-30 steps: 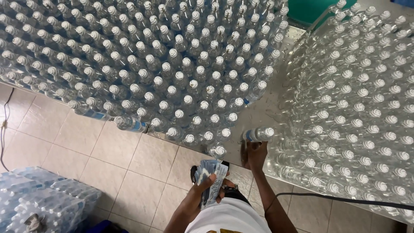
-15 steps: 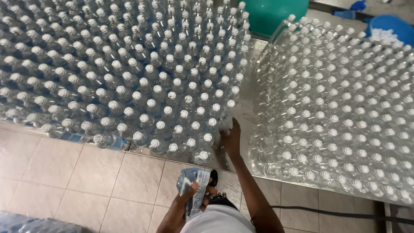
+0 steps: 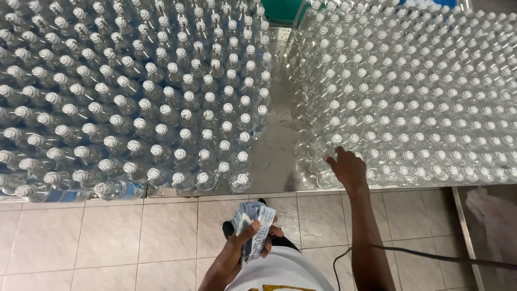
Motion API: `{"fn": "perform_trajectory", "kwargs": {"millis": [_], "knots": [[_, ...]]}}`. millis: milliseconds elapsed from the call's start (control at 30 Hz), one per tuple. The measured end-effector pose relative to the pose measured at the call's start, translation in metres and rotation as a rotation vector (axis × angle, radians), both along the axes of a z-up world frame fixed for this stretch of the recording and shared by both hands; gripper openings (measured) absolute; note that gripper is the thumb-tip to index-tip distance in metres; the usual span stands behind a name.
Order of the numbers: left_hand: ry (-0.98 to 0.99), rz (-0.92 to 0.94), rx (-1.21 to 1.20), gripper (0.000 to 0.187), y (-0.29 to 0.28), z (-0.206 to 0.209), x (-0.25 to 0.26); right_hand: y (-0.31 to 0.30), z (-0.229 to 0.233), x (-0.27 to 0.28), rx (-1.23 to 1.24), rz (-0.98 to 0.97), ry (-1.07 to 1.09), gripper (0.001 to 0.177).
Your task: The person repeatedly picks up small plastic bottles from a large array on a metal table and applies a paper label to each bottle. The person holds a stack of labels in one hand and uses the other hand to pick up bottles and affix the labels one by one.
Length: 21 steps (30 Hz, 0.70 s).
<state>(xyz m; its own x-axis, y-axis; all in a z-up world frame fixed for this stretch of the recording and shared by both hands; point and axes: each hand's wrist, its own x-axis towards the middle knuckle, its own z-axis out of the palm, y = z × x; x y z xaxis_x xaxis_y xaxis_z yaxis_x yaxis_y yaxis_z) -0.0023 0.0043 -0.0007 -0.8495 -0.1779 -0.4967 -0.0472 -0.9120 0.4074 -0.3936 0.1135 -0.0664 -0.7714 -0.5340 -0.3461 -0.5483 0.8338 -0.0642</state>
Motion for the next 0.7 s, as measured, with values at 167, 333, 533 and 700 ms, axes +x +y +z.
{"fn": "perform_trajectory", "kwargs": {"millis": [167,333,533,700], "knots": [[-0.054,0.009,-0.017,0.064,0.003,0.0,0.024,-0.016,-0.028,0.011,0.013,0.097,0.102,0.054],[-0.065,0.062,0.113,0.061,0.004,-0.006,0.039,-0.041,0.008,0.058,-0.128,0.08,-0.094,0.044],[0.103,-0.033,0.266,0.066,0.006,-0.03,0.036,-0.06,0.028,0.103,-0.185,0.1,-0.244,0.04],[0.206,-0.033,0.225,0.064,0.008,-0.039,0.023,-0.032,0.023,0.109,-0.185,0.43,0.069,0.059]]}}
